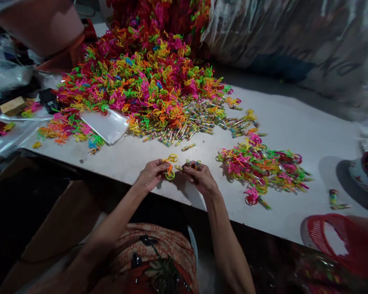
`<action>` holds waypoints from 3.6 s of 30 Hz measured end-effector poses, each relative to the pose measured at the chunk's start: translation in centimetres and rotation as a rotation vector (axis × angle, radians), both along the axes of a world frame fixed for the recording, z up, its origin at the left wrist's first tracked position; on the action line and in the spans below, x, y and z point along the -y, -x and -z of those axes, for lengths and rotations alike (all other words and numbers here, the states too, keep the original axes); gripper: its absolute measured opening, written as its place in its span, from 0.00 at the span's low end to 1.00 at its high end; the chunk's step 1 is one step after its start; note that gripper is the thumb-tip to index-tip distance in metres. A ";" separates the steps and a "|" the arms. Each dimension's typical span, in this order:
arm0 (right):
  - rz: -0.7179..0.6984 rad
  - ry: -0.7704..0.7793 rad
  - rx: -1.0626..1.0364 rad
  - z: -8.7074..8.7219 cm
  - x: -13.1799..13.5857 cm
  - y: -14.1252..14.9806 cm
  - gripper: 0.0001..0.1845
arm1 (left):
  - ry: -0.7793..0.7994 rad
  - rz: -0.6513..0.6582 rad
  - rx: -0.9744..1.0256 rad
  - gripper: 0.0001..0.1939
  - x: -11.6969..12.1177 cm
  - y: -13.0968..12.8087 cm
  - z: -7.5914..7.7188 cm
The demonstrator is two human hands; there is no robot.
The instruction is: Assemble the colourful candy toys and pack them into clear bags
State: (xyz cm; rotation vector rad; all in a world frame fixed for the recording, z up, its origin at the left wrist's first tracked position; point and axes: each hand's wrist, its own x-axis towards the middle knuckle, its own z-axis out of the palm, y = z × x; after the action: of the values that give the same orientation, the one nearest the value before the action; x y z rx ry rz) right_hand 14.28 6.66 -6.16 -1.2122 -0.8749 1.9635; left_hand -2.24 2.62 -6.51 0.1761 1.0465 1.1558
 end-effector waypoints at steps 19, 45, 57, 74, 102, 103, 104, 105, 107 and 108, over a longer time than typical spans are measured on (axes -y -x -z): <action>0.054 -0.108 0.162 -0.1 0.8 0.3 0.19 | -0.120 -0.086 -0.351 0.20 0.3 -2.1 2.4; 0.177 -0.429 0.527 1.0 0.8 -2.8 0.20 | -0.801 0.508 -2.105 0.17 -13.0 3.2 -0.7; 0.277 -0.343 0.412 2.2 0.5 -0.4 0.23 | -0.648 0.032 -1.685 0.12 -4.8 5.0 1.8; 0.356 -0.220 0.158 0.2 1.0 -0.8 0.21 | -0.345 0.311 -0.762 0.09 -4.1 -2.3 0.5; 0.219 -0.101 0.073 -0.4 1.6 -0.4 0.16 | -0.041 0.098 0.022 0.11 -1.4 -2.3 0.3; 0.221 -0.088 0.058 -0.4 1.6 -0.4 0.16 | -0.040 0.108 0.033 0.11 -1.3 -2.4 0.2; 0.221 -0.071 0.042 -0.3 1.6 -0.4 0.16 | -0.036 0.117 0.042 0.10 -1.2 -2.5 0.1; 0.218 -0.051 0.024 -0.2 1.5 -0.4 0.16 | -0.027 0.119 0.051 0.10 -1.1 -2.6 0.0; 0.213 -0.017 -0.009 -0.1 1.5 -0.5 0.16 | -0.011 0.098 0.064 0.10 -1.0 -2.8 -0.1; 0.216 -0.009 -0.019 -0.1 1.5 -0.5 0.15 | -0.008 0.076 0.065 0.10 -0.9 -2.8 -0.1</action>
State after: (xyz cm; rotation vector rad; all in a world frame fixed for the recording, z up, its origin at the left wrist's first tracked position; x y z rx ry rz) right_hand 14.77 5.20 -6.09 -1.2275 -0.7108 1.7936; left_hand 0.57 3.53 -6.39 0.1820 0.9696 1.0901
